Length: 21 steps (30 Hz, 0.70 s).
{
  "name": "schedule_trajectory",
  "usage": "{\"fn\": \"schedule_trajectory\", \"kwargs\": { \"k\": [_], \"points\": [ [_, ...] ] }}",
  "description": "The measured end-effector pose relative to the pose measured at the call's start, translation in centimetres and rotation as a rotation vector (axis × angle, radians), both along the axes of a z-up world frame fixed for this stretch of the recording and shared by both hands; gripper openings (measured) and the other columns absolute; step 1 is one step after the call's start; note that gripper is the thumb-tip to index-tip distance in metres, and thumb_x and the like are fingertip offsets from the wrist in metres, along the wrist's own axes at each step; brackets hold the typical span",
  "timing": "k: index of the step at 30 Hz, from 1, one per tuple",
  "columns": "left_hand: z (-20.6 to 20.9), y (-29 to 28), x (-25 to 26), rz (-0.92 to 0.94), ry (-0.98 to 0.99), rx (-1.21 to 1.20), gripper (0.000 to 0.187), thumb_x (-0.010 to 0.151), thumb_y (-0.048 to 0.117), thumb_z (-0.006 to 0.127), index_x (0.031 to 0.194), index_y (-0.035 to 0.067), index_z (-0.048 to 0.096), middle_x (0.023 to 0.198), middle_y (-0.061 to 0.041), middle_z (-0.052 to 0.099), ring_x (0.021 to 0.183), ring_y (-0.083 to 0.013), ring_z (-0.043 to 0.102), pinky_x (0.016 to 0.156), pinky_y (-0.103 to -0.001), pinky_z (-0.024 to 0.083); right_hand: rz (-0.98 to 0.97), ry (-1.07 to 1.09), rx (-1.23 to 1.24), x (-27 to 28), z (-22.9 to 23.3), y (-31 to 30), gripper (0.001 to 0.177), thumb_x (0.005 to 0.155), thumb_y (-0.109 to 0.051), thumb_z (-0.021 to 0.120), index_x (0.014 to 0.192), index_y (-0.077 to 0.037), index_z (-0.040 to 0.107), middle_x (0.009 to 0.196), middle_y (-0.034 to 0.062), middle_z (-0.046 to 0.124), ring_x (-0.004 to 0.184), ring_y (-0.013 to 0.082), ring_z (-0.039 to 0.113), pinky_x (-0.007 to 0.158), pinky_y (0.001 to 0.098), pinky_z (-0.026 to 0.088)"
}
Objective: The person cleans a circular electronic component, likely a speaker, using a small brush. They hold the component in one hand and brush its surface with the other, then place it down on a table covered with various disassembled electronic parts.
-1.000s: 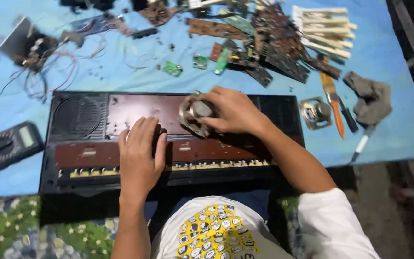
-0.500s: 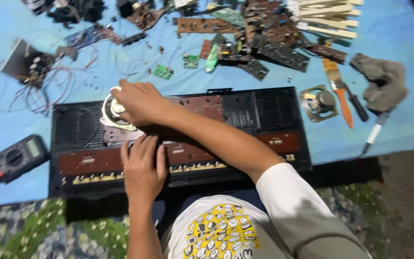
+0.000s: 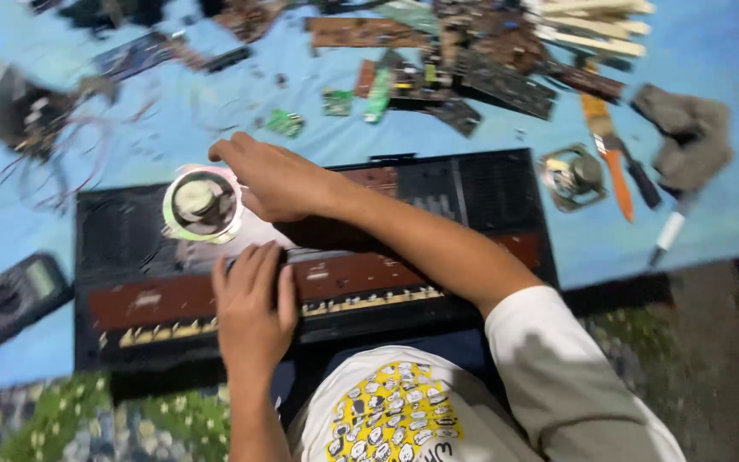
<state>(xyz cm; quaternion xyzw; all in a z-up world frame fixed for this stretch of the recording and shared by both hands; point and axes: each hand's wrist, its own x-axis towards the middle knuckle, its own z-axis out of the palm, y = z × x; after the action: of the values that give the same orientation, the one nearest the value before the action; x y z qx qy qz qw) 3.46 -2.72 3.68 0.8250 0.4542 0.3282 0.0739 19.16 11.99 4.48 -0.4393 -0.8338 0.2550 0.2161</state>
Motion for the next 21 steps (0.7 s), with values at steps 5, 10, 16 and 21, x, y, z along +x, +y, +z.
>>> {"fn": "schedule_trajectory", "kwargs": {
  "k": [5, 10, 16, 21],
  "points": [
    [0.0, -0.1, 0.3, -0.018, 0.013, 0.02, 0.027, 0.102, 0.012, 0.061, 0.125, 0.0, 0.069, 0.125, -0.014, 0.071, 0.121, -0.0336, 0.063, 0.116, -0.056, 0.035, -0.22, -0.099, -0.268, 9.0, 7.8, -5.1, 0.049, 0.089, 0.004, 0.047, 0.138, -0.003, 0.047, 0.144, 0.0221, 0.053, 0.128, 0.0382, 0.056, 0.101, 0.0487, 0.045],
    [0.0, -0.4, 0.3, 0.01, 0.025, 0.033, 0.027, 0.104, 0.012, 0.059, 0.125, -0.002, 0.069, 0.125, -0.015, 0.071, 0.123, -0.0346, 0.063, 0.117, -0.056, 0.036, -0.461, -0.137, -0.217, 23.3, 6.8, -11.2, 0.049, 0.087, 0.005, 0.048, 0.135, -0.003, 0.054, 0.138, 0.0186, 0.061, 0.126, 0.0297, 0.061, 0.105, 0.04, 0.054],
    [-0.3, -0.6, 0.5, 0.023, 0.057, 0.068, 0.025, 0.104, 0.01, 0.062, 0.123, -0.003, 0.071, 0.123, -0.016, 0.072, 0.12, -0.0333, 0.064, 0.116, -0.055, 0.038, -1.215, -0.288, -0.352, 36.4, 6.8, -21.2, 0.032, 0.106, -0.022, 0.056, 0.133, -0.006, 0.058, 0.136, 0.0167, 0.059, 0.117, 0.0339, 0.059, 0.099, 0.0521, 0.048],
    [-0.6, -0.5, 0.3, 0.018, 0.051, 0.104, 0.025, 0.104, 0.01, 0.064, 0.124, -0.002, 0.072, 0.125, -0.016, 0.073, 0.121, -0.0333, 0.065, 0.117, -0.055, 0.039, -1.288, -0.259, -0.109, 44.9, 0.5, -27.3, 0.034, 0.095, -0.026, 0.07, 0.124, -0.008, 0.07, 0.105, 0.0084, 0.072, 0.094, 0.0255, 0.068, 0.084, 0.0415, 0.049]
  ]
}}
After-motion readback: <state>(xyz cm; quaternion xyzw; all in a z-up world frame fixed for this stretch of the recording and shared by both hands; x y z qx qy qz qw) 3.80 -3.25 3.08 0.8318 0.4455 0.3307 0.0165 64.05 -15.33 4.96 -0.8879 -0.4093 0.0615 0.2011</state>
